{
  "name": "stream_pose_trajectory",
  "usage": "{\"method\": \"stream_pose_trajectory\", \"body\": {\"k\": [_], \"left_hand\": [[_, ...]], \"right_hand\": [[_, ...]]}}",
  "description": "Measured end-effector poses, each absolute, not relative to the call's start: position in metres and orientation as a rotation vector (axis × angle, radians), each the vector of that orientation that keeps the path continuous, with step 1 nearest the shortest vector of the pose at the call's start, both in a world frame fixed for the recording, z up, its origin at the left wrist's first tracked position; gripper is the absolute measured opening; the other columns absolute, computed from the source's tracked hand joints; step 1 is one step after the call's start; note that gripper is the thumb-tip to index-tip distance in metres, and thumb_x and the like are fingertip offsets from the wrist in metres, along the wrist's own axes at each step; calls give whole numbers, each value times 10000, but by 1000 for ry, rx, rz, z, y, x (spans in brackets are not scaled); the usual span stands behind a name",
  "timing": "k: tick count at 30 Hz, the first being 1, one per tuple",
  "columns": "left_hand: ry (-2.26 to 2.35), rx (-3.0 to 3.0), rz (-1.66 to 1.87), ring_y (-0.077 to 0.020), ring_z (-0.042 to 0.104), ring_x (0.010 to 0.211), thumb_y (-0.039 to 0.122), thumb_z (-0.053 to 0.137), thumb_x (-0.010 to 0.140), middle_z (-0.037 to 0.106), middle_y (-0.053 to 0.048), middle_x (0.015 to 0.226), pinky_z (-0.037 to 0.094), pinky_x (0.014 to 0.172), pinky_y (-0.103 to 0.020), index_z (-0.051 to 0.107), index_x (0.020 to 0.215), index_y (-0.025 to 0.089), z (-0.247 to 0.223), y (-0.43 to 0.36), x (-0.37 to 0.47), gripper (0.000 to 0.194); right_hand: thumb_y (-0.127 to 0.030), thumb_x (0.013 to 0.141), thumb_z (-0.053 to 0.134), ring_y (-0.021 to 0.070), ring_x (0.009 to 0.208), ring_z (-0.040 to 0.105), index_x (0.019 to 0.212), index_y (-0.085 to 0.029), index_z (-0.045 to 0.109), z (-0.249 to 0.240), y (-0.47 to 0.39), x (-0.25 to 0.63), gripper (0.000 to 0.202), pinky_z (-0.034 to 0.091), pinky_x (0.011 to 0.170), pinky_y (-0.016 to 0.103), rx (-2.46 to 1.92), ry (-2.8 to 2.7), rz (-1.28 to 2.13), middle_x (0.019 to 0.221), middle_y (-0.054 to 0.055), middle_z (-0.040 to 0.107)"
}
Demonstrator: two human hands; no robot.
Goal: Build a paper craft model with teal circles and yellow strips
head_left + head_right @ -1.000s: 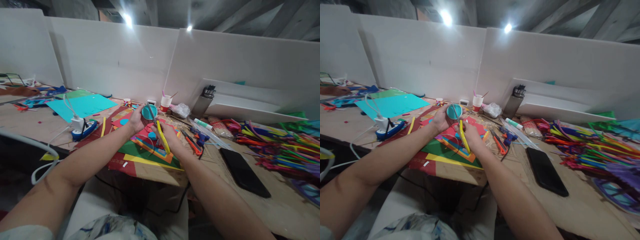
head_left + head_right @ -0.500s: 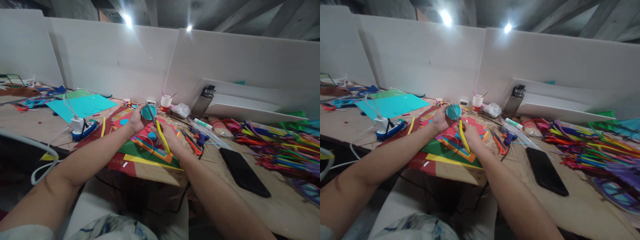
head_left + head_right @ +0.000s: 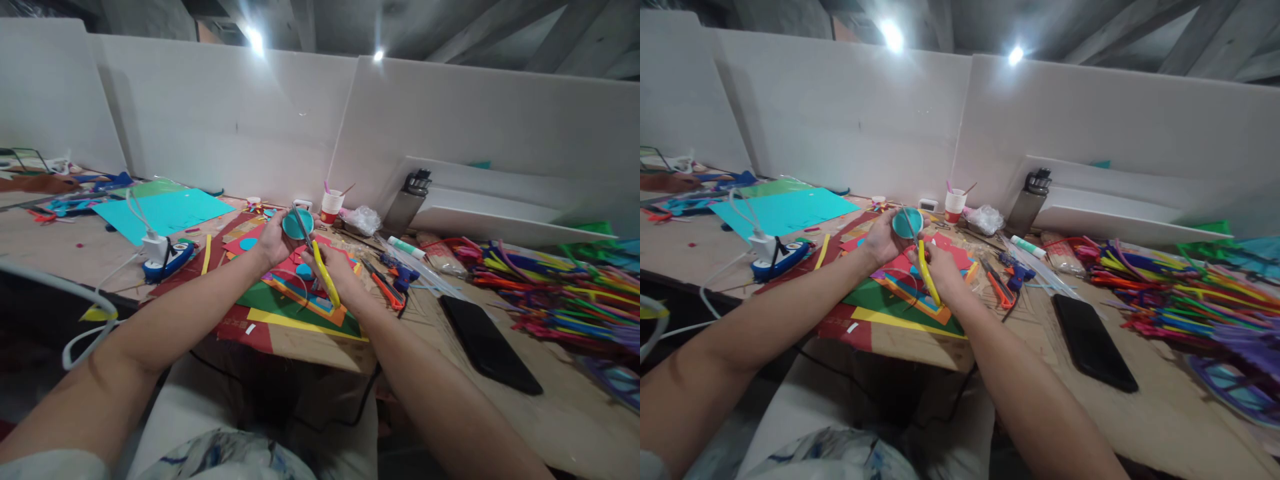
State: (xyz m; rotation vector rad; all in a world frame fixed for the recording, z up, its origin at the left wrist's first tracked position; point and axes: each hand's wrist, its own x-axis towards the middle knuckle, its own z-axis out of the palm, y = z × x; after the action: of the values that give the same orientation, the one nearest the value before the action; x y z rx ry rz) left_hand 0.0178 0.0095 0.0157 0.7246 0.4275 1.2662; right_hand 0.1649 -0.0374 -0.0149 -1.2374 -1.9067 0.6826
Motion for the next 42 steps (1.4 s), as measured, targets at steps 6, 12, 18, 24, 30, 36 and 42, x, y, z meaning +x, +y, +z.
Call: {"method": "stream_pose_trajectory", "body": {"k": [6,12,18,24,30,36,42], "left_hand": [[430,743,1266,-257,706,976,314,325,953,740,-145,981,586,773,-380,626,1117,109,16,8,18,399],[424,741,1272,-243,720,910,311,309,963,743,-146,949,587,737,-353,614,1144,92,17,7,19,417],[436,722,1257,-230,725,866,320,309,966,741,-153,963,586,737,-343,601,1185,87,18,6,19,433],[433,716,1242,-239,719,889,337,328,966,736,-170,990,585,768,-357,614,1173,79,16,10,17,437],[450,745,1245,-236,718,889,357,303,976,739,-171,970,587,761,-347,643,1104,74,16,9,18,460],[438,720,1276,-232,716,914,329,324,974,746,-150,940,585,800,-354,648,1094,80,17,9,19,426],[435,698,1258,-231,717,914,331,357,965,745,-153,956,582,817,-360,647,1106,79,17,10,19,409]], "right_hand": [[-543,843,528,157,616,579,984,-177,624,-16,-35,165,403,442,545,253,-1240,-1922,684,719,19,621],[-523,833,544,159,636,587,959,-176,621,-17,-33,165,377,452,563,256,-1238,-1915,673,738,22,629],[-469,833,546,152,618,584,901,-190,605,-17,-33,166,294,452,553,247,-1231,-1908,702,711,11,620],[-476,816,569,135,536,556,867,-199,570,-13,-38,165,282,421,460,220,-1267,-1876,795,693,3,614],[-477,821,573,133,553,571,843,-197,570,-13,-37,165,281,440,487,215,-1237,-1893,774,671,1,607],[-499,815,572,113,455,526,898,-203,580,-13,-38,164,308,425,413,210,-1281,-1833,870,645,-17,596],[-498,811,585,113,434,528,888,-204,574,-15,-36,163,304,431,393,211,-1273,-1810,909,620,-23,586]]}}
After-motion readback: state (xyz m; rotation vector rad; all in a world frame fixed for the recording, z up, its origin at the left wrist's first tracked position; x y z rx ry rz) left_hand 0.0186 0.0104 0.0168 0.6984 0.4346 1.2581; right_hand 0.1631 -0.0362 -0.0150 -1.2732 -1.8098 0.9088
